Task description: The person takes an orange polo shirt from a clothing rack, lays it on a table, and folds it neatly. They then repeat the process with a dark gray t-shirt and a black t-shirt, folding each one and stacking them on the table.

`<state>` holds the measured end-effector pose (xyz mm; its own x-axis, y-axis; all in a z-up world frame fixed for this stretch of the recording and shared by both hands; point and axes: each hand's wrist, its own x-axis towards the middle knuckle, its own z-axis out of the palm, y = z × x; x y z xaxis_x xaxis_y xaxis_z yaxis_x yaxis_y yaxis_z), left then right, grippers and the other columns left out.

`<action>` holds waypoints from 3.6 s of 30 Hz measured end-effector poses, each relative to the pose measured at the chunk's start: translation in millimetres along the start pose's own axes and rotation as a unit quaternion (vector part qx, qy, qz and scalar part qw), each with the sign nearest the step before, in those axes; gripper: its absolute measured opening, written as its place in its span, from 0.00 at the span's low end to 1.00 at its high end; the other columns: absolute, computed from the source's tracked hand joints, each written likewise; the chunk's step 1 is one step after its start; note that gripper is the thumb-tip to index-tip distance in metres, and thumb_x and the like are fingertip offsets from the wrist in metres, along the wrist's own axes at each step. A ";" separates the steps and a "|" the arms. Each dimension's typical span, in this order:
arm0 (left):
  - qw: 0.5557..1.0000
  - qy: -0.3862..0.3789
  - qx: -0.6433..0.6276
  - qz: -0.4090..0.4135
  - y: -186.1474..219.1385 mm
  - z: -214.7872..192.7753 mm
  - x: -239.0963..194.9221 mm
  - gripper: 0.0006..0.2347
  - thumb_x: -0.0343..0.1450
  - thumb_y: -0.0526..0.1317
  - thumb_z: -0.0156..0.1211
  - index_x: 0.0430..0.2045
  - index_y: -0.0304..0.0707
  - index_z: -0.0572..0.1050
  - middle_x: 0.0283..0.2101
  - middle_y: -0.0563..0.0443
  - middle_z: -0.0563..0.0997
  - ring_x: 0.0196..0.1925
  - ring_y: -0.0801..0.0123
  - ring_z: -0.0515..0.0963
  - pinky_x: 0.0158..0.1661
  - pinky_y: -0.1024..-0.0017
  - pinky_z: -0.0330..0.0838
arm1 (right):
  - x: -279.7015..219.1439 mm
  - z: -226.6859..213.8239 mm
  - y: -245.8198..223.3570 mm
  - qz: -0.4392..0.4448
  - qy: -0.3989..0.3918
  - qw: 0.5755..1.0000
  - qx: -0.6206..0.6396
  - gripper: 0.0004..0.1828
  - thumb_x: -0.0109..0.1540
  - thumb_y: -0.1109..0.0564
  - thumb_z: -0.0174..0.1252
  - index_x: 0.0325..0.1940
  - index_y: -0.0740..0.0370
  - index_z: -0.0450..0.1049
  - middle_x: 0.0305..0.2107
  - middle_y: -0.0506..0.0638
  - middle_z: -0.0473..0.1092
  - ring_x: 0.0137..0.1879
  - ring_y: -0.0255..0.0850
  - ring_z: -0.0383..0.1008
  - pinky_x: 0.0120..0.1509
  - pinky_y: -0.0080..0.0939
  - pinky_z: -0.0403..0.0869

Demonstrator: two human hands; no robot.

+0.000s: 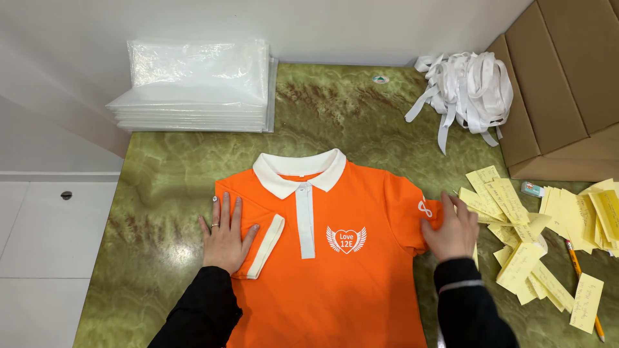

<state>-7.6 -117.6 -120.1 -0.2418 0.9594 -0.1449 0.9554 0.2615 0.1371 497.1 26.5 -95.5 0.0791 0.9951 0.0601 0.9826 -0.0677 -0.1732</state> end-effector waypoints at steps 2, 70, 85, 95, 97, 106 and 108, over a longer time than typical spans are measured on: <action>1.000 -0.018 -0.005 -0.009 0.6 -1.1 1.3 0.35 0.76 0.68 0.30 0.78 0.56 0.41 0.83 0.53 0.31 0.83 0.57 0.28 0.72 0.30 0.34 | 24.3 7.3 -1.1 0.001 -0.075 0.996 -0.038 0.51 0.52 0.35 0.68 0.79 0.45 0.65 0.67 0.48 0.66 0.68 0.57 0.66 0.69 0.60 0.71; 0.811 0.052 -0.550 -0.194 -45.5 -35.5 68.6 0.15 0.66 0.38 0.74 0.46 0.39 0.84 0.39 0.47 0.84 0.44 0.66 0.81 0.44 0.69 0.76 | 76.3 58.9 -74.3 0.145 -0.208 0.790 0.558 0.23 0.53 0.67 0.73 0.51 0.61 0.80 0.39 0.50 0.74 0.44 0.38 0.76 0.44 0.35 0.77; 0.926 -0.071 -0.357 -0.098 -63.1 -57.7 5.8 0.23 0.63 0.42 0.70 0.54 0.54 0.79 0.63 0.47 0.71 0.68 0.47 0.74 0.63 0.54 0.74 | 12.1 -0.1 -54.7 -0.053 -0.263 0.880 0.392 0.34 0.53 0.56 0.78 0.62 0.59 0.76 0.53 0.58 0.74 0.60 0.52 0.74 0.62 0.53 0.73; 0.980 -0.046 -0.172 0.084 -63.7 -44.6 -0.3 0.12 0.59 0.43 0.76 0.33 0.52 0.81 0.53 0.50 0.72 0.62 0.43 0.74 0.62 0.52 0.69 | 13.9 18.7 -54.4 -0.250 -0.202 0.920 0.224 0.12 0.48 0.59 0.73 0.36 0.52 0.84 0.36 0.48 0.77 0.46 0.47 0.79 0.53 0.45 0.76; 0.982 -0.034 -0.166 0.084 -53.9 -67.3 -32.0 0.10 0.59 0.38 0.75 0.29 0.52 0.79 0.53 0.52 0.71 0.61 0.48 0.75 0.59 0.56 0.72 | -13.1 2.1 -48.3 -0.265 -0.181 0.925 0.205 0.08 0.50 0.59 0.70 0.33 0.51 0.83 0.37 0.48 0.75 0.47 0.50 0.78 0.55 0.47 0.77; 0.985 -0.077 -0.152 0.035 -41.8 -64.4 -69.5 0.14 0.68 0.62 0.64 0.28 0.58 0.84 0.58 0.61 0.69 0.50 0.62 0.78 0.55 0.58 0.70 | -56.6 -10.9 -48.7 -0.257 -0.232 0.910 0.228 0.12 0.59 0.44 0.67 0.27 0.50 0.84 0.55 0.47 0.72 0.64 0.43 0.74 0.67 0.45 0.70; 0.979 -0.114 -0.166 0.010 -39.7 -62.7 -57.0 0.23 0.65 0.52 0.73 0.52 0.57 0.71 0.61 0.52 0.65 0.61 0.51 0.73 0.57 0.52 0.71 | -43.8 1.1 -52.7 -0.224 -0.252 0.913 0.230 0.24 0.55 0.46 0.74 0.51 0.50 0.73 0.46 0.45 0.75 0.52 0.40 0.77 0.57 0.40 0.74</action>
<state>-42.3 -176.1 -55.9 -0.1431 0.9261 -0.3490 0.8425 0.2990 0.4481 441.6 -13.4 -90.1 -0.5144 0.8304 -0.2140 0.7139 0.2764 -0.6435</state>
